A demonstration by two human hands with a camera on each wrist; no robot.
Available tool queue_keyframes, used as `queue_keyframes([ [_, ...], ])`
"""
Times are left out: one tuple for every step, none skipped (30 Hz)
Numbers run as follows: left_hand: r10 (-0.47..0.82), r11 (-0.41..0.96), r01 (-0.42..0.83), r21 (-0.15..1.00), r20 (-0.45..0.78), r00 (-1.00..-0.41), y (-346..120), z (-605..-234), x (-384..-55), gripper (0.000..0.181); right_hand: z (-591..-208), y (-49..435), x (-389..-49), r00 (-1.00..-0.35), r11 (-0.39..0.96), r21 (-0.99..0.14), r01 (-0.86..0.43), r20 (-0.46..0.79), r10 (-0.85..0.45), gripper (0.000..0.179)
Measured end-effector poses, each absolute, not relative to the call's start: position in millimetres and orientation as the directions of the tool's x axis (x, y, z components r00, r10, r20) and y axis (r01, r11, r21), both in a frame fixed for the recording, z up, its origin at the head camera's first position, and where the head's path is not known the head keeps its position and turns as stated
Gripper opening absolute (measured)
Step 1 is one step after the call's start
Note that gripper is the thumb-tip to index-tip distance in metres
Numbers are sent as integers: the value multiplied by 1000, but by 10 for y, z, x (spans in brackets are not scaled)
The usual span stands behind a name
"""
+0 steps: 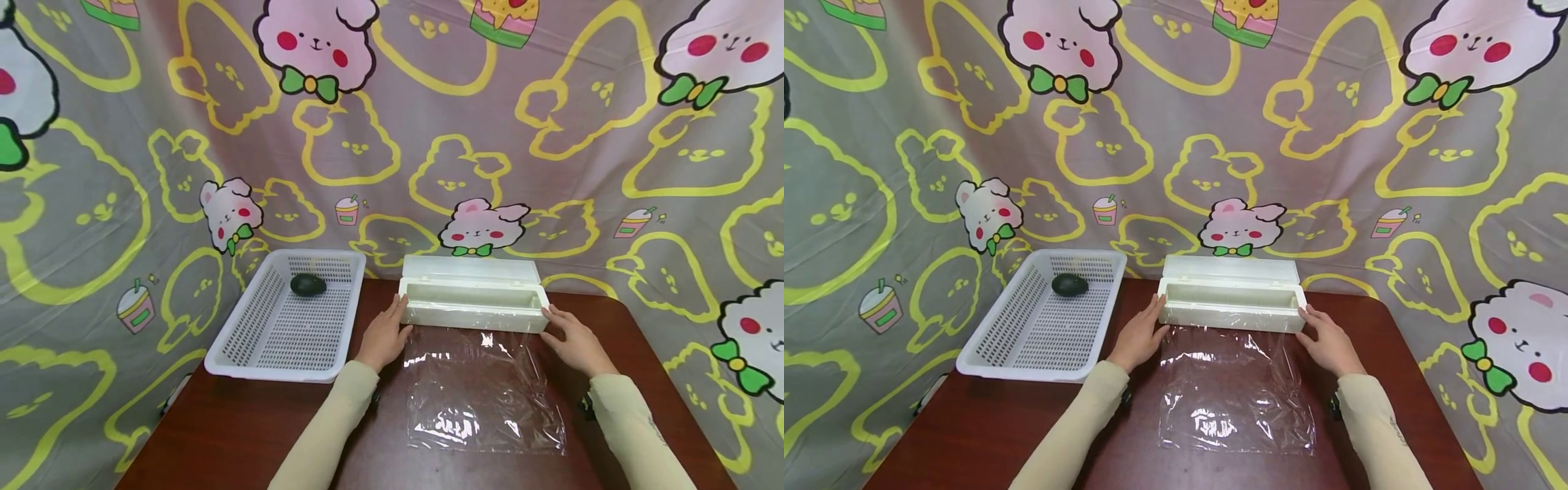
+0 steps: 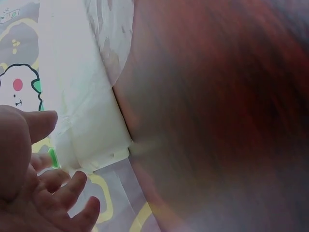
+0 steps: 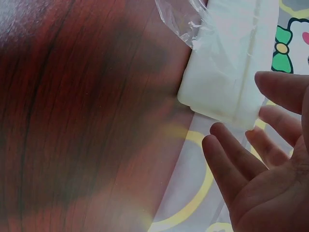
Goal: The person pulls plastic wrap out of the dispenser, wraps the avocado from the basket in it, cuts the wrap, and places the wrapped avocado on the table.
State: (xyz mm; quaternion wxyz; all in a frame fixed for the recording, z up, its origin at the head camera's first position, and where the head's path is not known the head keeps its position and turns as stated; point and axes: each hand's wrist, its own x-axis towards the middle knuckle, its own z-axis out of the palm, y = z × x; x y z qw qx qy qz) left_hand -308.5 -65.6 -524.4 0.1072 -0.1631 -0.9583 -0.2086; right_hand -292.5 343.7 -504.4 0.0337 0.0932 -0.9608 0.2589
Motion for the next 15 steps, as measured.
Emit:
queue_keyframes([
  [268, 861, 357, 362, 274, -924, -655, -5242, -3086, 68, -5047, 3436, -2926, -980, 848, -493, -196, 115, -160, 63],
  [267, 862, 356, 361, 275, -924, -655, -5239, -3088, 68, -5048, 3435, -2927, -981, 846, -495, -195, 116, -158, 62],
  [265, 865, 354, 356, 275, -924, -655, -5239, -3090, 68, -5050, 3434, -2927, -981, 846, -497, -194, 117, -156, 62],
  [262, 869, 348, 350, 271, -926, -652, -5241, -3096, 67, -5050, 3432, -2926, -981, 846, -498, -192, 118, -154, 62],
  [261, 875, 344, 341, 267, -928, -649, -5238, -3103, 67, -5051, 3430, -2929, -981, 845, -500, -190, 119, -151, 61],
  [259, 881, 339, 328, 265, -929, -642, -5239, -3108, 66, -5053, 3428, -2931, -982, 845, -501, -189, 120, -148, 61],
  [253, 889, 330, 319, 259, -932, -636, -5238, -3110, 66, -5053, 3424, -2930, -982, 844, -502, -188, 122, -146, 61],
  [251, 893, 326, 311, 258, -933, -631, -5236, -3113, 66, -5055, 3425, -2931, -982, 844, -503, -188, 123, -145, 60],
  [250, 897, 323, 302, 255, -934, -627, -5239, -3120, 66, -5060, 3428, -2933, -982, 844, -503, -187, 125, -144, 60],
  [251, 899, 322, 297, 254, -934, -624, -5240, -3126, 66, -5063, 3430, -2932, -981, 844, -502, -190, 129, -144, 60],
  [253, 898, 325, 298, 256, -933, -624, -5240, -3130, 65, -5065, 3432, -2931, -981, 844, -502, -190, 131, -144, 60],
  [253, 896, 327, 302, 258, -932, -626, -5244, -3136, 65, -5067, 3432, -2930, -981, 844, -501, -192, 132, -144, 60],
  [254, 891, 329, 312, 258, -932, -630, -5247, -3141, 65, -5073, 3435, -2930, -980, 843, -503, -193, 135, -144, 60],
  [259, 885, 336, 322, 260, -930, -634, -5251, -3147, 65, -5078, 3438, -2931, -980, 842, -503, -194, 138, -144, 60],
  [263, 881, 340, 329, 257, -930, -639, -5256, -3152, 65, -5082, 3440, -2929, -980, 842, -504, -194, 139, -143, 60],
])
